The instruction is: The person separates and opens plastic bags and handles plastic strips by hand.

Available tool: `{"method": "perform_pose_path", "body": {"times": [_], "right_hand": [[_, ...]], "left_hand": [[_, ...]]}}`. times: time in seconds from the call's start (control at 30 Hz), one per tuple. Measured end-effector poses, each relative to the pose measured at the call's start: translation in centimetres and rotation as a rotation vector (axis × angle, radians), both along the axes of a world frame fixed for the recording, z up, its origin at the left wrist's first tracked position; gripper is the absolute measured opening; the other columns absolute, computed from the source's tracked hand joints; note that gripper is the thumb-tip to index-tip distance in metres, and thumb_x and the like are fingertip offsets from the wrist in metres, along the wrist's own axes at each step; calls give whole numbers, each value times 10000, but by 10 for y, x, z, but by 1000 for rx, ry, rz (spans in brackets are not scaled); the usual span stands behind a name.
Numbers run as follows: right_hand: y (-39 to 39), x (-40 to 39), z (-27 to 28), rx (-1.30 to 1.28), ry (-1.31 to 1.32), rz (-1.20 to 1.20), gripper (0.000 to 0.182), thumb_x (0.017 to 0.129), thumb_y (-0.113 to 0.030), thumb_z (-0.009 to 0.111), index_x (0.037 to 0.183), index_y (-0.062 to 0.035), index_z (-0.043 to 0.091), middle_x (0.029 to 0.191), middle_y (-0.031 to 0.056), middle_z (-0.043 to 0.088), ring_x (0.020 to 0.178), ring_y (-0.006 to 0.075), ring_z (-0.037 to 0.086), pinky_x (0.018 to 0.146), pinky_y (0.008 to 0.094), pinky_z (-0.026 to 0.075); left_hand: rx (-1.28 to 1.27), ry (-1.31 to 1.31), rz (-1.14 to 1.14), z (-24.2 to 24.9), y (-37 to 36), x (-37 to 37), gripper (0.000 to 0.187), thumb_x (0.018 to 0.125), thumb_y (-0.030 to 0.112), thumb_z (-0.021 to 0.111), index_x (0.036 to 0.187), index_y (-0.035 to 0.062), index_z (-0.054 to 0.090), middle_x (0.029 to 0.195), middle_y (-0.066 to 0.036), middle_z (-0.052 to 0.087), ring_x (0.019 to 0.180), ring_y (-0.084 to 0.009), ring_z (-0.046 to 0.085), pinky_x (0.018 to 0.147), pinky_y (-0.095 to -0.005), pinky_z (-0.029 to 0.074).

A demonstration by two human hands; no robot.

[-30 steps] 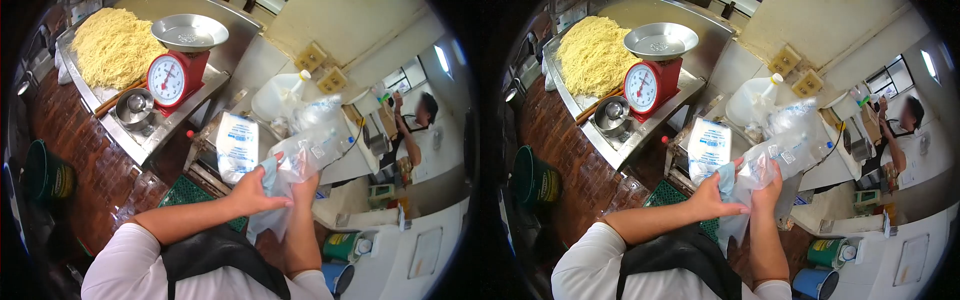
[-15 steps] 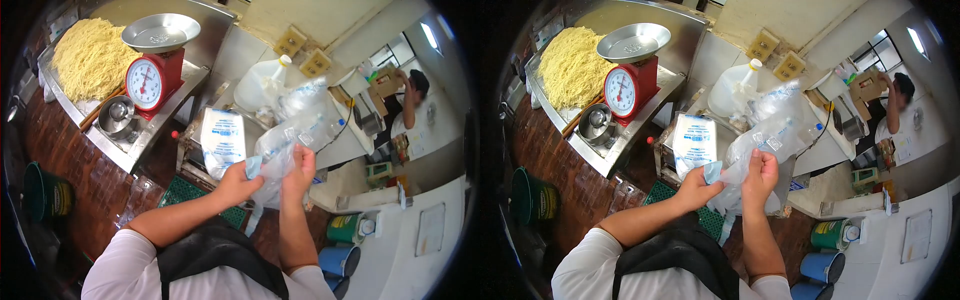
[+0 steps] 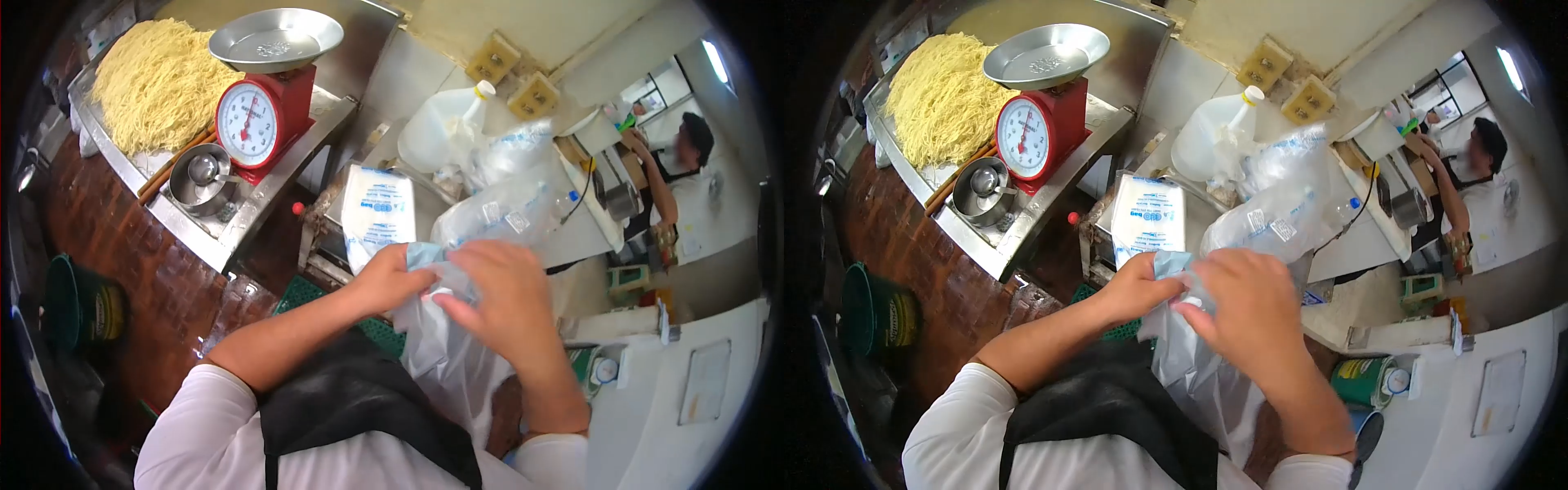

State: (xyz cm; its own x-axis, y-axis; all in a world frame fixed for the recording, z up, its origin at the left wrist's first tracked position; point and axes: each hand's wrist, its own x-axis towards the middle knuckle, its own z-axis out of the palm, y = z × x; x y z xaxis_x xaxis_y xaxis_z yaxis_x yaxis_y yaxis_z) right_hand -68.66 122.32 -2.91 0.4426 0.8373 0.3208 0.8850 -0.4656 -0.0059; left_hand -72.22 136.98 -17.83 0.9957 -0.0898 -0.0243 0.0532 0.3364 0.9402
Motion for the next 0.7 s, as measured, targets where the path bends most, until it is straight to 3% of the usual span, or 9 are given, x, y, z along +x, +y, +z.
{"method": "perform_pose_path", "body": {"times": [0.13,0.23,0.43,0.7], "right_hand": [[-4,2,-11,-333,143,-110,300,724,-205,755,991,-96,670,974,81,653,902,292,619,781,400,453],[-6,9,-13,-325,226,-100,269,729,-212,749,966,-107,675,931,67,653,860,287,623,764,401,447],[2,3,-8,-275,106,0,143,773,-200,696,868,-96,669,786,68,621,761,285,620,702,417,457],[-5,11,-13,-336,209,-57,191,795,-193,670,944,-74,660,798,100,622,761,301,621,700,427,457]], "left_hand": [[13,-24,-96,1,6,-2,86,874,97,620,923,32,647,737,18,611,680,-71,559,643,-252,453],[19,-51,-84,-6,3,-2,88,864,88,634,927,29,647,737,23,609,664,-68,557,643,-252,457],[53,-48,-157,-5,4,-3,108,847,97,662,936,38,650,777,24,621,689,-64,552,650,-250,457],[24,-87,-164,-7,6,-2,158,844,116,691,975,33,660,792,33,624,722,-58,545,666,-249,455]]}}
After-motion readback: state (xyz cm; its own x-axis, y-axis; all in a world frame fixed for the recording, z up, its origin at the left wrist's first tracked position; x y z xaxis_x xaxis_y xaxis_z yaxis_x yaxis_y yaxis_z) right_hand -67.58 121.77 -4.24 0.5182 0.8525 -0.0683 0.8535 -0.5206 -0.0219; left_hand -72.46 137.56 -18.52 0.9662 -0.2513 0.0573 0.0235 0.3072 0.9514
